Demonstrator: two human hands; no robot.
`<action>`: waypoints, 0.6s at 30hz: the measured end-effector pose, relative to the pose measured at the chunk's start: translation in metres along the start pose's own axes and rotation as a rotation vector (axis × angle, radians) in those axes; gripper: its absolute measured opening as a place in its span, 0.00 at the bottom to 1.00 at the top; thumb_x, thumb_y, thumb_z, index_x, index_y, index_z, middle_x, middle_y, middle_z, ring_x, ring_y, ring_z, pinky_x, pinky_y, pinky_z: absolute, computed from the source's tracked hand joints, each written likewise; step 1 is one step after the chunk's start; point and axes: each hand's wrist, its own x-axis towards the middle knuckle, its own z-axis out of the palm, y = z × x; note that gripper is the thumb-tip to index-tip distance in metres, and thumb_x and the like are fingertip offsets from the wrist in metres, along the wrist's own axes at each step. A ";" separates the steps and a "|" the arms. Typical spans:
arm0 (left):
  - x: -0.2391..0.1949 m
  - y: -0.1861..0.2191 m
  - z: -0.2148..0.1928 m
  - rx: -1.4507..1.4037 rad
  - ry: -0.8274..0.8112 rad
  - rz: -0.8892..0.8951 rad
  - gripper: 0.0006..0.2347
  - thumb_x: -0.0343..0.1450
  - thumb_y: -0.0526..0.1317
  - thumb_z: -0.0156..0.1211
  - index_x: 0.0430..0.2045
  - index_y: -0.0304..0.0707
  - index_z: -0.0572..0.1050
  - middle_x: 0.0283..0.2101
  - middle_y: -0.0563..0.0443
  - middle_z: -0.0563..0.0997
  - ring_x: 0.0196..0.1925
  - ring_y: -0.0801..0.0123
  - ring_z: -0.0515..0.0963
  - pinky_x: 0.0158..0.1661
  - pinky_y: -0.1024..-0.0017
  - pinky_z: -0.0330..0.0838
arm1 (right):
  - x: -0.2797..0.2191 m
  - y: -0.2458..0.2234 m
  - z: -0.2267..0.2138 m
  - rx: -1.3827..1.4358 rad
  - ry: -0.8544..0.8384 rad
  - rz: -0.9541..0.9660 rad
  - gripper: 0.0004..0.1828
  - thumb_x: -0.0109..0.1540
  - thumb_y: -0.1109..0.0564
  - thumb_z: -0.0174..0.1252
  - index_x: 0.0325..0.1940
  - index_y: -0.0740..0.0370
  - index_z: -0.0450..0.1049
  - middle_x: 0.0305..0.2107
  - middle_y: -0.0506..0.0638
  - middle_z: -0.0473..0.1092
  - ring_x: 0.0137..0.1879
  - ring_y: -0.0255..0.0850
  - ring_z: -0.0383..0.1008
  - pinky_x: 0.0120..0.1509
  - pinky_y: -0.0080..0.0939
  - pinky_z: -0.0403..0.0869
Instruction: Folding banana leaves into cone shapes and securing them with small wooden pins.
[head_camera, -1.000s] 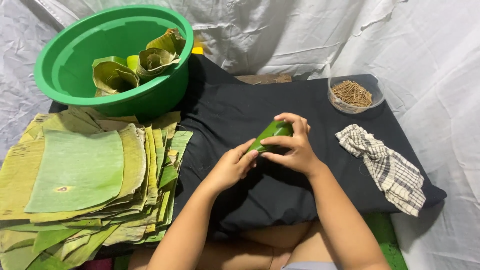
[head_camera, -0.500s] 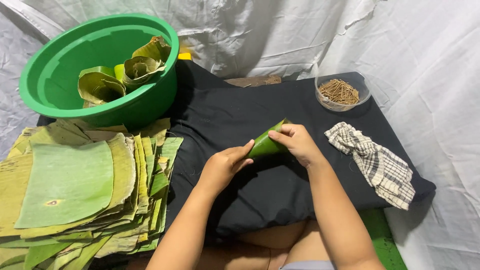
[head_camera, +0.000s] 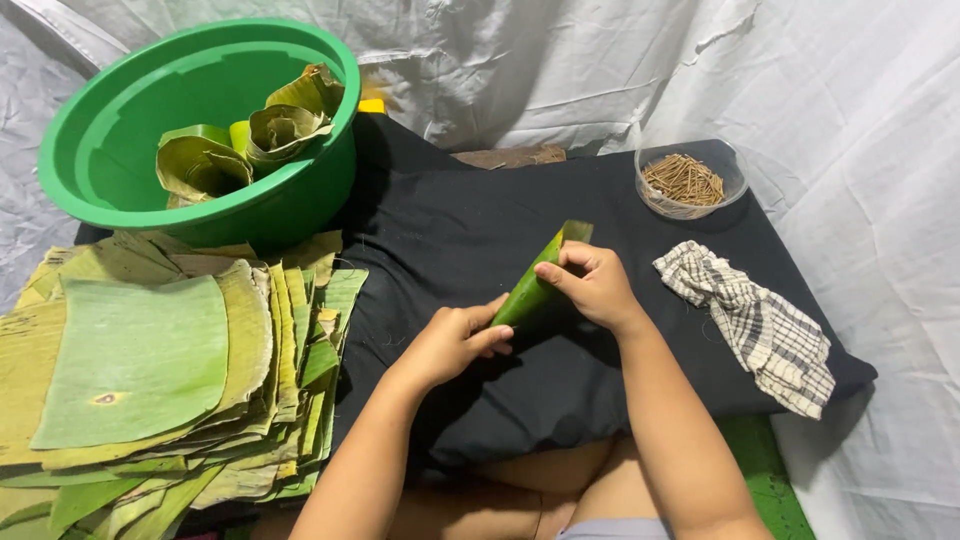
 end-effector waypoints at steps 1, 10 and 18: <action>0.002 -0.009 0.001 0.000 -0.001 -0.002 0.20 0.72 0.42 0.62 0.60 0.36 0.73 0.45 0.31 0.84 0.40 0.53 0.88 0.40 0.65 0.84 | 0.000 0.001 -0.001 0.001 0.000 0.002 0.19 0.63 0.58 0.68 0.19 0.61 0.72 0.16 0.47 0.66 0.28 0.32 0.63 0.36 0.34 0.67; 0.019 -0.053 0.007 -0.460 -0.368 -0.079 0.22 0.73 0.36 0.59 0.62 0.23 0.67 0.49 0.28 0.82 0.39 0.56 0.86 0.37 0.70 0.84 | 0.003 0.005 -0.002 -0.018 -0.060 -0.234 0.22 0.63 0.60 0.67 0.16 0.61 0.69 0.14 0.46 0.60 0.28 0.39 0.59 0.40 0.37 0.65; 0.018 -0.045 0.004 -0.643 -0.346 -0.038 0.27 0.75 0.36 0.54 0.71 0.35 0.55 0.48 0.29 0.83 0.40 0.55 0.87 0.38 0.70 0.85 | 0.008 -0.008 -0.006 -0.287 0.375 -0.284 0.19 0.64 0.43 0.65 0.49 0.58 0.75 0.56 0.52 0.70 0.64 0.47 0.64 0.69 0.46 0.58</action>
